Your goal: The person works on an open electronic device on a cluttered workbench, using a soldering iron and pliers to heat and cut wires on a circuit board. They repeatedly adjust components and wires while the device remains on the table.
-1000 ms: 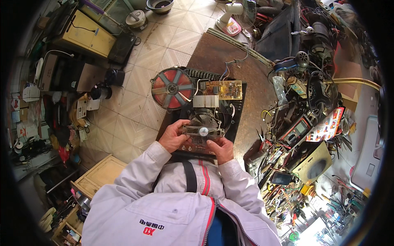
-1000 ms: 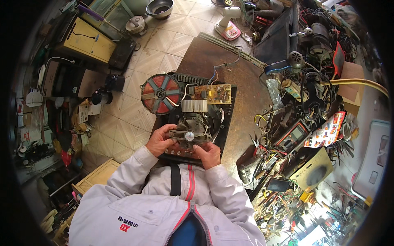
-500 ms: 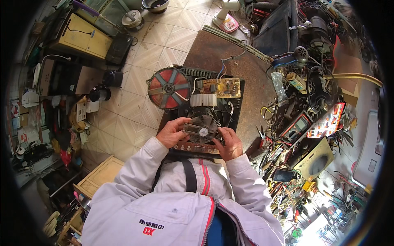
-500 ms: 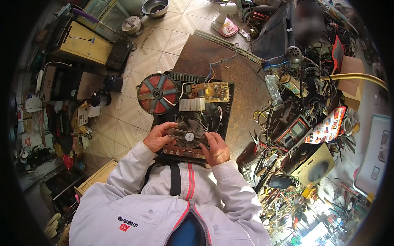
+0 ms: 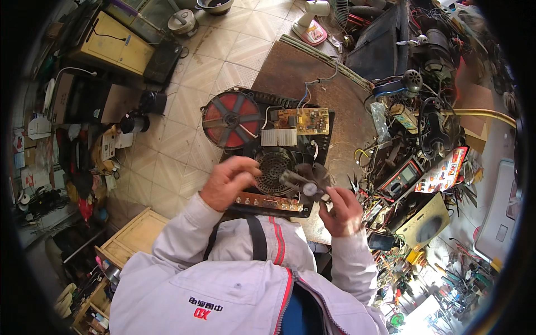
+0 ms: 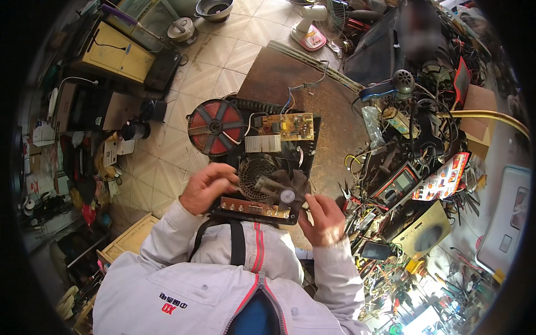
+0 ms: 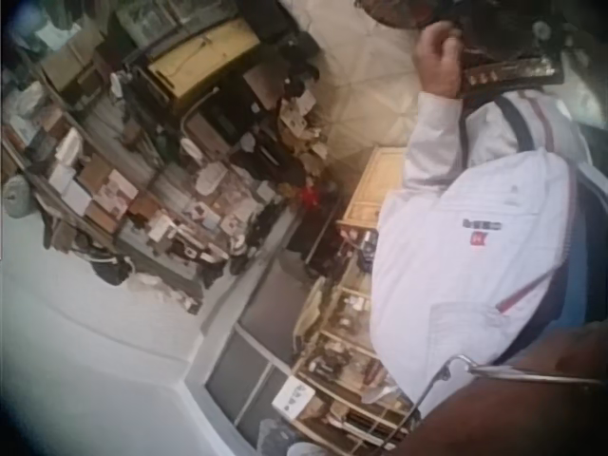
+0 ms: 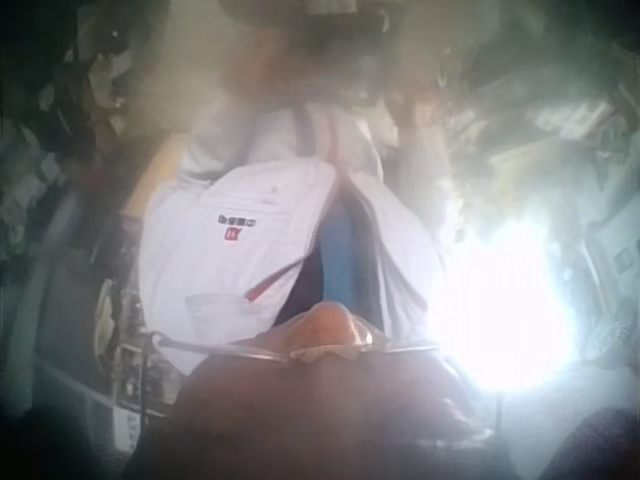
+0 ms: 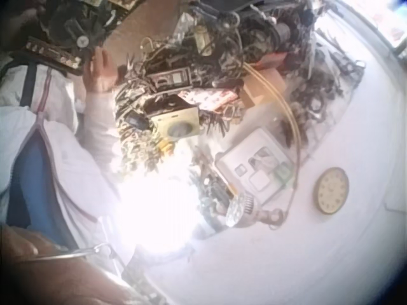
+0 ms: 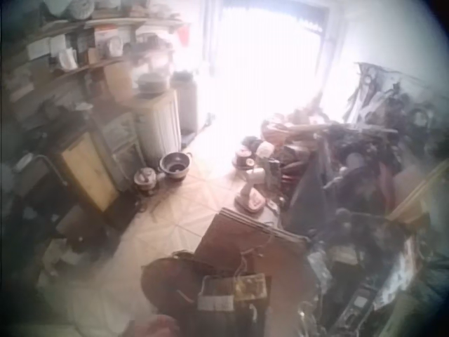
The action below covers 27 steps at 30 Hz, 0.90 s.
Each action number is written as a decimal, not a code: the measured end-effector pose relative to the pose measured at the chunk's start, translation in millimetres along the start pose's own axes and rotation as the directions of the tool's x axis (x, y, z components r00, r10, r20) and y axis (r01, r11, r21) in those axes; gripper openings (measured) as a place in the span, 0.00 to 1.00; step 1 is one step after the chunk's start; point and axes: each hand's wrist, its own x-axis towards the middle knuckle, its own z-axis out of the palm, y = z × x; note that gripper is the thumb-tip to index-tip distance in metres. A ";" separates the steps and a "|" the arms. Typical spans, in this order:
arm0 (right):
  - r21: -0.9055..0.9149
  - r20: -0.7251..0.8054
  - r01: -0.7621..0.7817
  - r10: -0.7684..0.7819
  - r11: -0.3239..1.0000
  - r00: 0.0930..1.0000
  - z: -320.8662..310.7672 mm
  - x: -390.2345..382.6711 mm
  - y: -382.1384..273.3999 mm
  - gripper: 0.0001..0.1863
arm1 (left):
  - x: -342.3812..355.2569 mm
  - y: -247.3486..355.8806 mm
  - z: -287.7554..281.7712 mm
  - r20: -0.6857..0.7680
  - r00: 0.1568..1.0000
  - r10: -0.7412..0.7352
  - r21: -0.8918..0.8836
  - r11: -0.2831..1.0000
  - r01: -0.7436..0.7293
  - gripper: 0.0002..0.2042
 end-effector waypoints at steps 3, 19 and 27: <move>0.025 0.000 0.045 -0.045 0.999 0.999 50.1 -5.9 32.0 0.24 | -0.7 -26.8 -32.4 -0.401 0.903 0.153 0.349 0.937 -0.004 0.10; 0.119 0.147 0.170 -0.187 0.978 0.971 97.4 27.2 24.5 0.23 | -10.5 -38.2 -10.0 -0.067 0.884 0.464 0.874 0.455 -0.172 0.14; -0.022 0.193 0.083 -0.077 0.996 0.978 111.0 24.9 27.4 0.20 | 7.7 -37.0 7.0 0.088 0.892 0.443 0.932 0.281 -0.231 0.19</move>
